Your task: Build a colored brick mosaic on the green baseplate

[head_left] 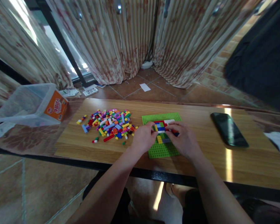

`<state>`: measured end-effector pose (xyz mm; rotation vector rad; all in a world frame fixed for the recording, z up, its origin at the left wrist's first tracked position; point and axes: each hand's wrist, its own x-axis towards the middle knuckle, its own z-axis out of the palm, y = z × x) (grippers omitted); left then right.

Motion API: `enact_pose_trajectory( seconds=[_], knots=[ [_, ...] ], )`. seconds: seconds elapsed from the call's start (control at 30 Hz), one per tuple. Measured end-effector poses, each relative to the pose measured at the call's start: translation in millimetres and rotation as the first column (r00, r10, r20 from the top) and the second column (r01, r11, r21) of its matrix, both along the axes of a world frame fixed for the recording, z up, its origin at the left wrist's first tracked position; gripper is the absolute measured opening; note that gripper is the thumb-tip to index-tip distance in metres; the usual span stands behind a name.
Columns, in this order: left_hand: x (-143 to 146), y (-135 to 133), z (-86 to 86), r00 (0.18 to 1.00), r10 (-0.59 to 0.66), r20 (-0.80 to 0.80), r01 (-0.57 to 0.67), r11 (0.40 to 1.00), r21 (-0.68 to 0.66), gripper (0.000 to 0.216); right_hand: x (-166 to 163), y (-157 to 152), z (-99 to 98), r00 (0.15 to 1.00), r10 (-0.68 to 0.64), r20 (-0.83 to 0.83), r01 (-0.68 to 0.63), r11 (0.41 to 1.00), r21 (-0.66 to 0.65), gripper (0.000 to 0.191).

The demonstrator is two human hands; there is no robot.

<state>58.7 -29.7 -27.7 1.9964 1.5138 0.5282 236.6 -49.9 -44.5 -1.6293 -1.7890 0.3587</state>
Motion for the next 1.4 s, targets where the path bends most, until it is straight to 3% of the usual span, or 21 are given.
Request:
enact_pose_trajectory(
  seconds=[0.37,0.77,1.23,1.4],
  knots=[
    [7.6,-1.2,-3.3,0.996,0.042,-0.076,-0.039,0.998,0.046,0.036,3.3,0.4,-0.3,0.991,-0.111,-0.077,0.111,0.994,-0.003,0.024],
    [7.7,0.4,0.3,0.998,0.037,-0.046,-0.034,0.998,0.055,0.032,-10.1,2.6,-3.9,0.981,-0.196,0.005,0.196,0.981,-0.006,0.022],
    [16.6,8.1,-12.1,0.982,0.119,0.144,-0.118,0.993,-0.013,0.035,-7.6,10.3,-11.5,0.979,-0.176,-0.099,0.173,0.984,-0.042,0.017],
    [18.4,7.3,-12.2,0.979,0.137,0.151,-0.134,0.991,-0.029,0.034,-6.6,11.9,-12.6,0.981,-0.158,-0.116,0.156,0.987,-0.032,0.026]
  ],
)
